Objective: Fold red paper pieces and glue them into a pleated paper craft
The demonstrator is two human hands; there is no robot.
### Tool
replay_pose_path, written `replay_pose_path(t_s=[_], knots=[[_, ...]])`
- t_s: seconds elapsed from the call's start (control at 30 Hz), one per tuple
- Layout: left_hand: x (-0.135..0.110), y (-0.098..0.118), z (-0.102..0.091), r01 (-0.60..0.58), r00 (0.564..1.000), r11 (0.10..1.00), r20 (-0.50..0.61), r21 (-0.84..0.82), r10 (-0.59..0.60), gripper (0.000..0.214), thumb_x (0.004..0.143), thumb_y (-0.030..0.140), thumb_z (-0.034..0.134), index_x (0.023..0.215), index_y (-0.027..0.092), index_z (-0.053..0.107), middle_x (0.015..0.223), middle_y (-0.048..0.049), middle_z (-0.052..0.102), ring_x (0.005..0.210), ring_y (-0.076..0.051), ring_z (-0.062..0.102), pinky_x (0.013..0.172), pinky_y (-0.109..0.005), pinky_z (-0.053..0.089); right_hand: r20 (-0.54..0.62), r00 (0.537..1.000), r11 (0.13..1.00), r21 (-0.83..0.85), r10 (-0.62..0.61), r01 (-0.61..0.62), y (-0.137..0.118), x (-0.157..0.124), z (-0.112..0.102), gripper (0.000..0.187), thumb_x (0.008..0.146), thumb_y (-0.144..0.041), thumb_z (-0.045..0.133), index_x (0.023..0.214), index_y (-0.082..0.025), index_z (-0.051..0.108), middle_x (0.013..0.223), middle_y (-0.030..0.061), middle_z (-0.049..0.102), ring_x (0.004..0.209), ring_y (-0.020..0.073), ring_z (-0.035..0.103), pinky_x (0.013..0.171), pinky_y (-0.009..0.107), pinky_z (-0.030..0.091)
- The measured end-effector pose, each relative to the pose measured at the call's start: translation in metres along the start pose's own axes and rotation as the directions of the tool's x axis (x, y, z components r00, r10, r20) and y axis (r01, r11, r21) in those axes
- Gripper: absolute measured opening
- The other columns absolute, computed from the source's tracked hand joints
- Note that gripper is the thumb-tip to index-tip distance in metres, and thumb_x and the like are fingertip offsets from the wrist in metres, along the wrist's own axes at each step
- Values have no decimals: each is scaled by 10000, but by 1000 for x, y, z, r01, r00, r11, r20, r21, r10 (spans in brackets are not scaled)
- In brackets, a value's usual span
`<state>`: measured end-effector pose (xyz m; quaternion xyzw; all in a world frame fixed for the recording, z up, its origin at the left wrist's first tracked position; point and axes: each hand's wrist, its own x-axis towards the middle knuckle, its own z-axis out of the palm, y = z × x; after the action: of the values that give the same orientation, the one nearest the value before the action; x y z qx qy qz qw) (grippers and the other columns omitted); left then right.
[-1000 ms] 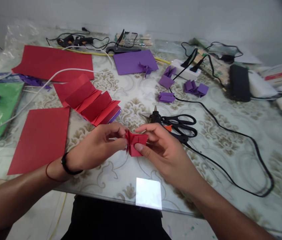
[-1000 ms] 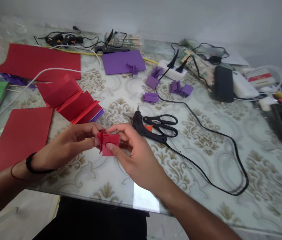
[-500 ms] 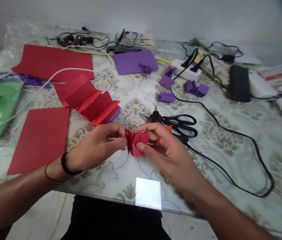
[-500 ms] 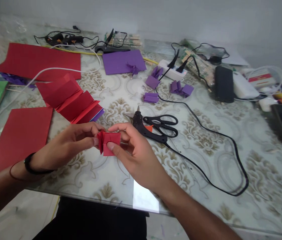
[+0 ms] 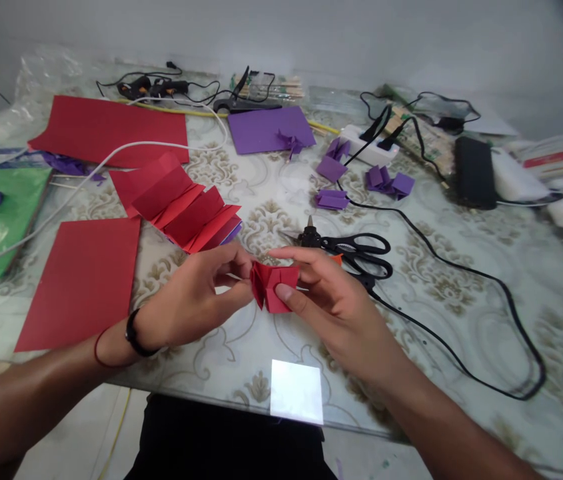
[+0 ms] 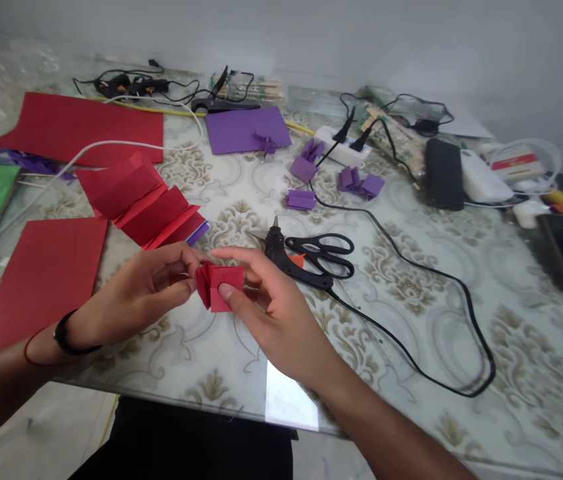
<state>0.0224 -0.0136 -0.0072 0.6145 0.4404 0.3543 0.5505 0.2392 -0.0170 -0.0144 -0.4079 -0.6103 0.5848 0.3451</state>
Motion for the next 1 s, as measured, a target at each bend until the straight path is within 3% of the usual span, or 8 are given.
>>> replay_pose_path(t_s=[0.13,0.27,0.47,0.7,0.83,1.0], knots=[[-2,-5,1,-62,998,995,-30,-73,60,224,888,126,651,1076,213,568,1068,-37,663,952,-171,694,821,-304,572,-4,999,999,-38,-32,32,1,1,-2,297,1023,-275,667,1309,-347,699,1186,26,756,1032,184,748,872,307,621],[-2,-5,2,-89,996,995,1,-50,89,228,936,131,595,1151,204,607,1176,-66,674,1050,-189,699,912,-328,564,-3,998,996,-56,-66,66,3,2,-3,263,1026,-275,675,1262,-369,740,1067,-2,750,996,163,736,881,282,614],[-3,-3,3,-18,999,993,34,-117,23,216,963,251,687,1147,190,593,1112,-61,682,978,-197,724,900,-357,605,5,997,996,-28,-82,82,3,3,-3,270,1024,-238,670,1221,-398,762,1047,-24,740,942,130,724,840,236,602],[-4,-3,3,-72,997,995,5,-65,73,183,970,170,616,1151,193,599,1131,-55,680,1036,-174,709,915,-310,598,4,996,996,27,-90,90,3,2,-5,218,1004,-231,689,1172,-349,762,978,-30,749,878,120,720,777,215,595],[-6,-1,5,-63,998,998,-13,2,63,229,924,152,612,1147,186,571,1150,-72,667,1067,-195,700,909,-338,602,28,995,995,29,-92,91,1,3,-4,130,1013,-224,668,1104,-298,723,965,-24,730,842,118,706,749,214,597],[-7,-1,8,-46,999,998,-12,39,46,324,889,165,622,1198,197,531,1093,-62,662,1045,-210,691,885,-367,612,51,994,995,-32,-93,95,0,-1,2,112,991,-271,696,1085,-276,636,1015,-10,682,910,144,706,815,266,604]])
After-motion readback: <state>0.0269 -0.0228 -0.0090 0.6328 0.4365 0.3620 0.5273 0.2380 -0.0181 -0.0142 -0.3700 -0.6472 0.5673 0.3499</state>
